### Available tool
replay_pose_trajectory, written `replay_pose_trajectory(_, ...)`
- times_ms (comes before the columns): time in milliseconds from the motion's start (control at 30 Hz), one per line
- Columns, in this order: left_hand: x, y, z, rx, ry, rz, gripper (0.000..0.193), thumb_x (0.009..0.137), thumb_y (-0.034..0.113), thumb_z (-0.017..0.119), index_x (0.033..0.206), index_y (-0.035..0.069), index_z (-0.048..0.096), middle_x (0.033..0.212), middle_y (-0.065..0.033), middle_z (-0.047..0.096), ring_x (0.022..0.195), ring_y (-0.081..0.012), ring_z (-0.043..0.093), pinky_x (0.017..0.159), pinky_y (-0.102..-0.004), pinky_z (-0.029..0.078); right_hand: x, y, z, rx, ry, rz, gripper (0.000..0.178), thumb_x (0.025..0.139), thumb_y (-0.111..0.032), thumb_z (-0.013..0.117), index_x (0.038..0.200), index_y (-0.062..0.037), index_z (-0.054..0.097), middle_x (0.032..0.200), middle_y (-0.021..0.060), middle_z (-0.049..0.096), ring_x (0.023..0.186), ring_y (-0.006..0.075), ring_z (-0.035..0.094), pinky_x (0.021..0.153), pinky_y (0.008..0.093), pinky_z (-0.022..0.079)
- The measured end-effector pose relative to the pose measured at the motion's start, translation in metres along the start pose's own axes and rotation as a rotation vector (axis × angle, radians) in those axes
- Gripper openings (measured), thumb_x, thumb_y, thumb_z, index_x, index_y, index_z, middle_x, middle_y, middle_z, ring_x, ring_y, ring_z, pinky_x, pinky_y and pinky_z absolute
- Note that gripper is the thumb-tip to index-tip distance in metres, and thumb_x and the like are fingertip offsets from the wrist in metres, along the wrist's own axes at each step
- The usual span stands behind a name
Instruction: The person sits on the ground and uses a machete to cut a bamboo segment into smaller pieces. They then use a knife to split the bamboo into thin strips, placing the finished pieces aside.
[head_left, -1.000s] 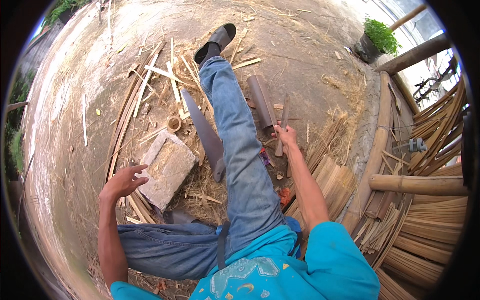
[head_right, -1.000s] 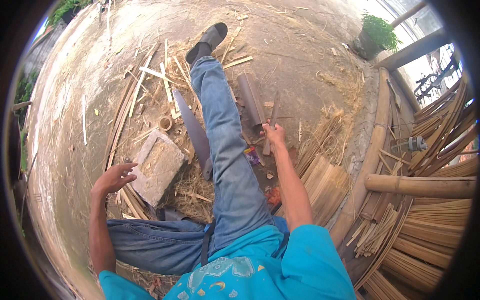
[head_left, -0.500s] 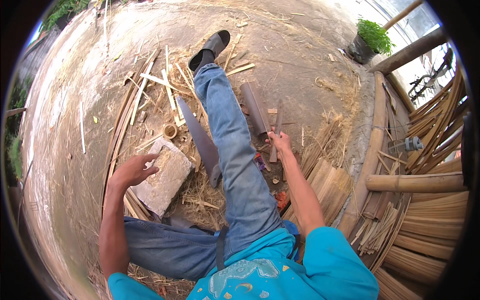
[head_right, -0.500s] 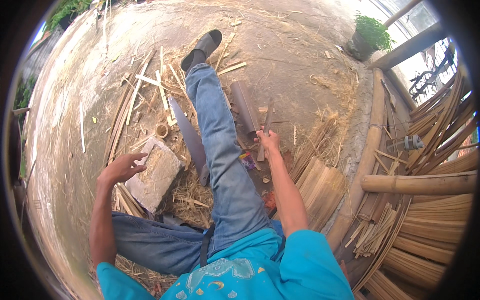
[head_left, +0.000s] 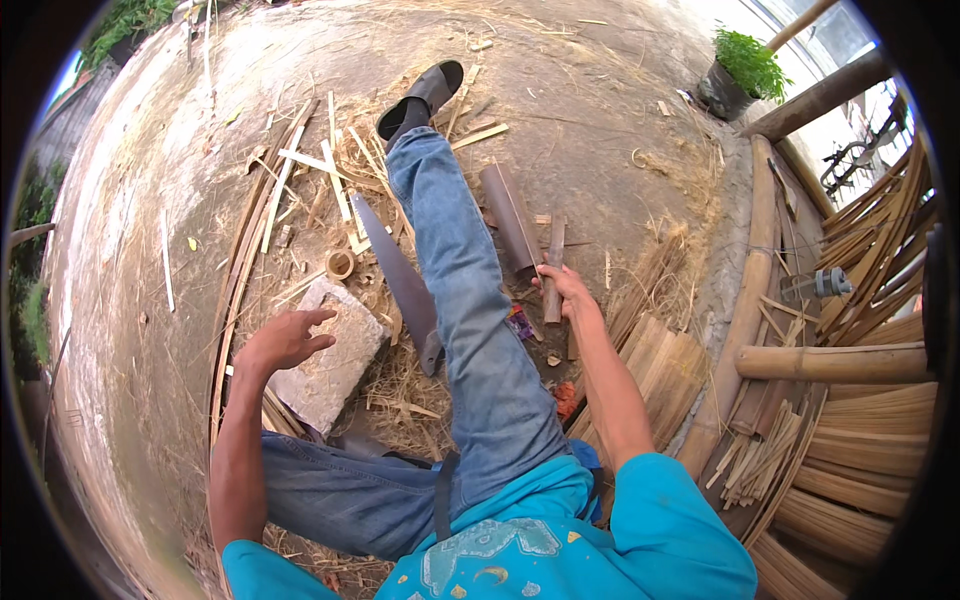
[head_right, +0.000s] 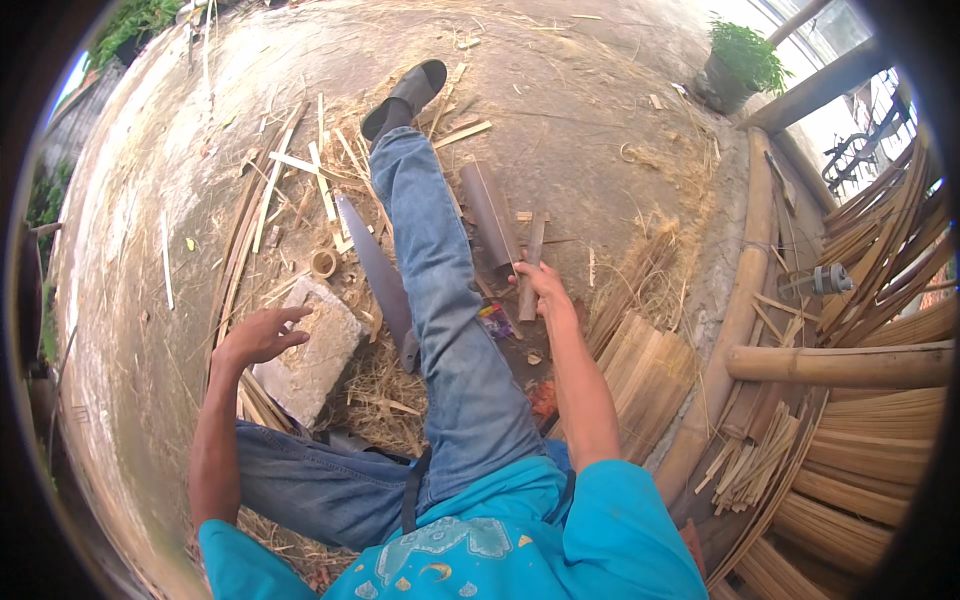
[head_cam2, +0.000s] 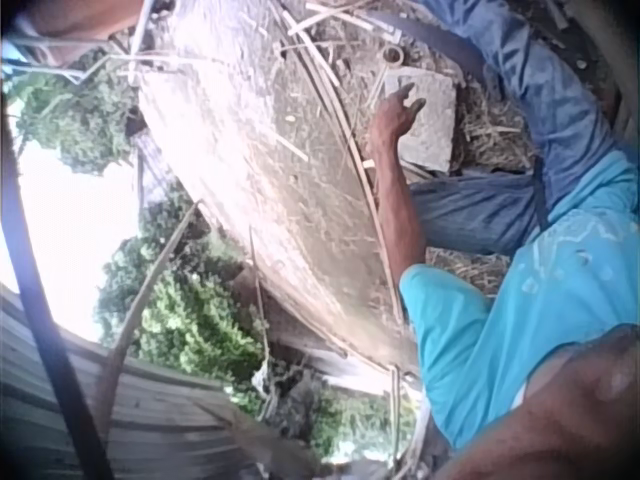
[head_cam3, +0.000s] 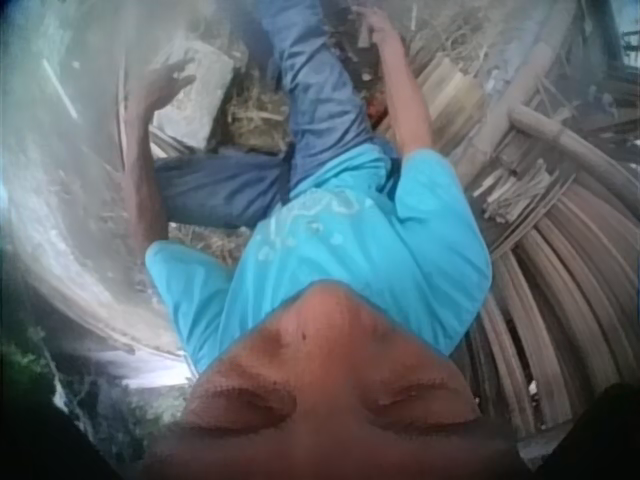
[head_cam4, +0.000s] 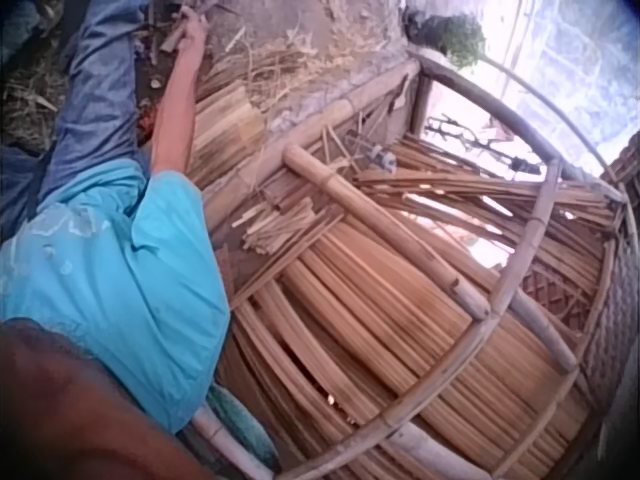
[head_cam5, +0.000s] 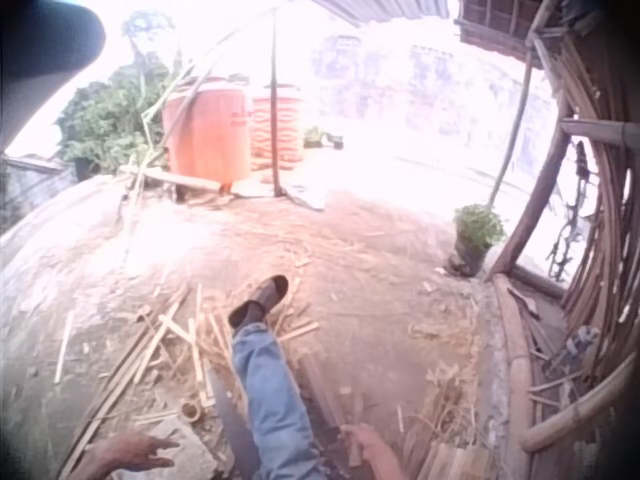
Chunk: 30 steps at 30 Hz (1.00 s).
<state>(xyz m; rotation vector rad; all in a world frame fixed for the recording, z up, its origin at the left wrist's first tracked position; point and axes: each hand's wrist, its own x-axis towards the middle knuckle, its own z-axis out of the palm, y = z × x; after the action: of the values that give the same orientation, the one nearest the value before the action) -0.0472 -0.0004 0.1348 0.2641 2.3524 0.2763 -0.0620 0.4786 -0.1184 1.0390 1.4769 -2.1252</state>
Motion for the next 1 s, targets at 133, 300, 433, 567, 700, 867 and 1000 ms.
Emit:
replay_pose_trajectory(133,-0.002,-0.002,0.001,-0.019,-0.001,-0.019,0.057,0.098,0.042,0.066,0.147,0.015,0.057,0.131,-0.0211,0.068,0.114,-0.037,0.068,0.102,-0.0455,0.052,-0.001,0.003,-0.002,0.02,-0.03,-0.003,0.063,0.09,-0.012,0.075,0.149,-0.017,0.052,0.109,0.0031,0.067,0.083,0.0175,0.071,0.067,0.0343,0.054)
replay_pose_trajectory(300,-0.008,0.004,-0.001,-0.051,0.003,-0.011,0.057,0.099,0.043,0.064,0.148,0.015,0.056,0.133,-0.0204,0.068,0.113,-0.0368,0.069,0.103,-0.046,0.051,-0.007,0.008,0.003,0.059,-0.013,-0.015,0.066,0.09,-0.01,0.075,0.151,-0.0193,0.052,0.107,0.0028,0.066,0.081,0.0176,0.07,0.066,0.0333,0.054)
replay_pose_trajectory(433,-0.011,-0.001,0.001,-0.031,0.01,0.006,0.057,0.1,0.043,0.064,0.149,0.016,0.055,0.135,-0.0197,0.066,0.112,-0.0369,0.069,0.104,-0.0461,0.051,-0.018,0.017,0.003,0.074,0.005,-0.026,0.067,0.09,-0.008,0.074,0.152,-0.0193,0.051,0.103,0.0026,0.066,0.08,0.0169,0.069,0.064,0.0317,0.054)
replay_pose_trajectory(567,-0.013,-0.004,0.003,-0.041,0.017,0.012,0.057,0.1,0.042,0.064,0.149,0.015,0.054,0.136,-0.02,0.066,0.114,-0.0375,0.068,0.105,-0.0467,0.05,-0.04,0.031,-0.007,0.084,-0.01,-0.044,0.067,0.09,-0.006,0.073,0.152,-0.019,0.051,0.098,0.0026,0.066,0.078,0.0163,0.068,0.063,0.0319,0.054)
replay_pose_trajectory(700,-0.013,-0.009,0.008,-0.021,0.027,0.026,0.058,0.1,0.042,0.064,0.15,0.015,0.054,0.134,-0.0209,0.066,0.116,-0.0383,0.067,0.105,-0.0476,0.05,-0.067,0.042,-0.014,0.107,-0.017,-0.034,0.064,0.091,-0.005,0.072,0.151,-0.0181,0.053,0.096,0.003,0.066,0.074,0.0158,0.067,0.062,0.032,0.054)
replay_pose_trajectory(867,-0.013,-0.002,0.004,-0.033,0.014,0.015,0.059,0.099,0.041,0.067,0.149,0.012,0.054,0.132,-0.0239,0.067,0.121,-0.0385,0.065,0.104,-0.0454,0.051,-0.082,0.042,-0.019,0.087,0.029,-0.063,0.061,0.091,-0.005,0.071,0.148,-0.0168,0.055,0.097,0.0032,0.067,0.073,0.0158,0.067,0.061,0.0322,0.054)
replay_pose_trajectory(1000,-0.012,-0.007,0.007,-0.036,0.037,0.06,0.059,0.099,0.041,0.067,0.149,0.013,0.054,0.132,-0.0228,0.067,0.118,-0.0385,0.066,0.103,-0.0451,0.051,-0.075,0.045,-0.022,-0.021,0.066,-0.025,0.062,0.094,-0.008,0.069,0.152,-0.0208,0.051,0.094,0.002,0.064,0.076,0.0153,0.067,0.064,0.0318,0.055)
